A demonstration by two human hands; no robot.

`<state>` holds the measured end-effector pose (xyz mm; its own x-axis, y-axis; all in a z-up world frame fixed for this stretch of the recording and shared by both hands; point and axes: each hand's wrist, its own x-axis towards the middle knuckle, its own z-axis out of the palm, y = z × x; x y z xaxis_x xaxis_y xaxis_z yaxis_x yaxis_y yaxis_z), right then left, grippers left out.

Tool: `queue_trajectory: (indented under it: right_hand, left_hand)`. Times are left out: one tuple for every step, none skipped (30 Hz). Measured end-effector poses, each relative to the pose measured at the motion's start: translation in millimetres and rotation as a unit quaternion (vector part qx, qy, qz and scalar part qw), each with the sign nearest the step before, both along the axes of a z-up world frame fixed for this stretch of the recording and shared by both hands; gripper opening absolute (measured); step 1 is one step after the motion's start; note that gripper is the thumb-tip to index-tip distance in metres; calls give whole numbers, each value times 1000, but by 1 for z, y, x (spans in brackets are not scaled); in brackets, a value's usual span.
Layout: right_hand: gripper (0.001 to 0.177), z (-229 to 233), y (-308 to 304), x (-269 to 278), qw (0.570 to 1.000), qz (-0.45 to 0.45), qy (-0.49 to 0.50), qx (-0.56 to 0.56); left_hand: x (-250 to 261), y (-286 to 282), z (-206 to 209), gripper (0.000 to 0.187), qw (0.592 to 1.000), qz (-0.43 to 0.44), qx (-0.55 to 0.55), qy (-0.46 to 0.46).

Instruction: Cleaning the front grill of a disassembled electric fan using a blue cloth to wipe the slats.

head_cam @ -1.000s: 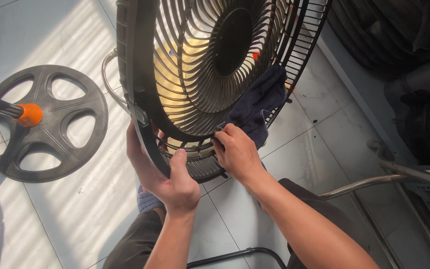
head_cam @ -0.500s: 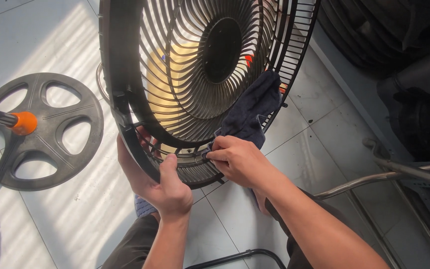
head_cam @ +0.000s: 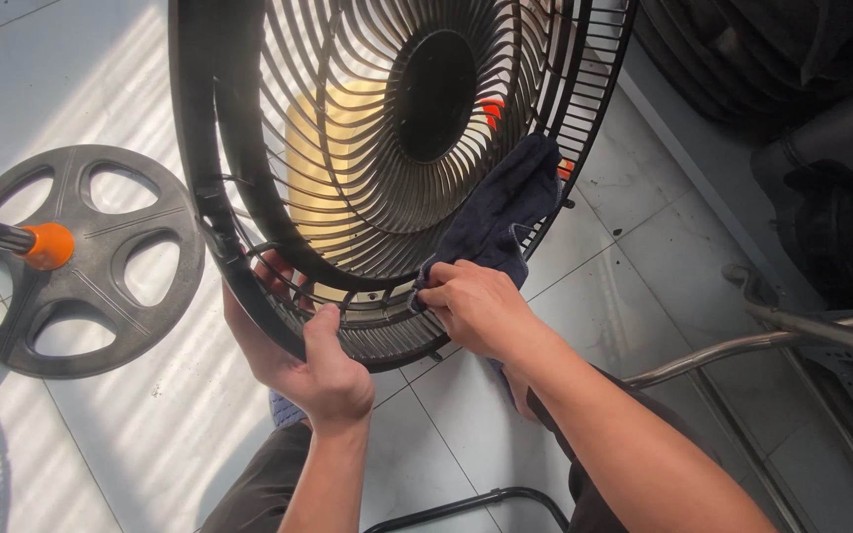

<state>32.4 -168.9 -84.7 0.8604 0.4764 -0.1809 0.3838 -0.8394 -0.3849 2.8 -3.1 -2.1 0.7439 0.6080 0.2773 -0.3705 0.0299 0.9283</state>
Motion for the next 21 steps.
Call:
queue_trajectory:
  right_hand:
    - [24, -9, 0, 0, 999, 10, -41, -16]
    - [25, -18, -2, 0, 996, 22, -79, -31]
    - [25, -4, 7, -3, 996, 21, -80, -31]
    - [18, 10, 15, -8, 992, 38, -88, 85]
    - [13, 23, 24, -13, 974, 54, -95, 200]
    - [13, 25, 26, -12, 974, 55, -92, 200]
    - [9, 27, 28, -12, 974, 46, -84, 206]
    - [8, 30, 29, -11, 974, 33, -77, 210]
    - [8, 28, 26, -13, 975, 30, -76, 209]
    - [11, 26, 25, -10, 979, 18, -59, 194]
    - [17, 24, 23, -8, 983, 7, -42, 178]
    - [17, 23, 22, -7, 983, 7, -44, 179]
    - [20, 21, 21, -6, 987, 8, -41, 155]
    - [23, 19, 19, -10, 991, 6, -32, 130]
    - [23, 12, 14, -10, 991, 4, -28, 131]
    - [25, 5, 7, -7, 997, -10, 4, 72]
    - [27, -1, 1, -4, 999, -24, 36, 13]
    - [27, 3, 2, -5, 999, -23, 35, 13]
    - [25, 7, 2, -5, 998, -25, 54, 23]
    - [27, 10, 4, -7, 996, -27, 75, 33]
    - [27, 21, 7, -6, 996, -28, 75, 33]
  left_hand:
    - [0, 1, -1, 66, 1000, 5, 8, 8]
    - [0, 2, -2, 66, 1000, 11, 15, 17]
    - [2, 1, 0, 66, 1000, 11, 16, 16]
    - [2, 0, -1, 66, 1000, 7, 20, 15]
    - [2, -1, -1, 67, 1000, 3, 23, 14]
    - [1, -2, -2, 67, 1000, 5, 24, 17]
    - [1, -4, -2, 66, 1000, 7, 22, 13]
    - [2, -5, -3, 65, 1000, 4, 19, 8]
    - [0, -6, -3, 65, 1000, 1, 19, 10]
    - [0, -6, -3, 66, 1000, -1, 7, 11]
    - [0, -6, -2, 67, 1000, -3, -4, 11]
    - [2, -5, -3, 67, 1000, -3, -3, 9]
    - [3, -5, -5, 68, 1000, -2, -17, 14]
    - [2, -6, -7, 68, 999, -2, -30, 24]
    - [0, -5, -6, 68, 999, -3, -29, 27]
    - [2, -5, -5, 68, 999, 3, -27, 33]
    - [3, -5, -3, 67, 999, 9, -25, 38]
    - [2, -6, -3, 67, 999, 10, -25, 37]
    - [2, -5, -2, 68, 999, 4, -26, 36]
    - [1, -4, -3, 70, 999, -2, -28, 35]
    - [1, -4, -2, 70, 999, -3, -28, 35]
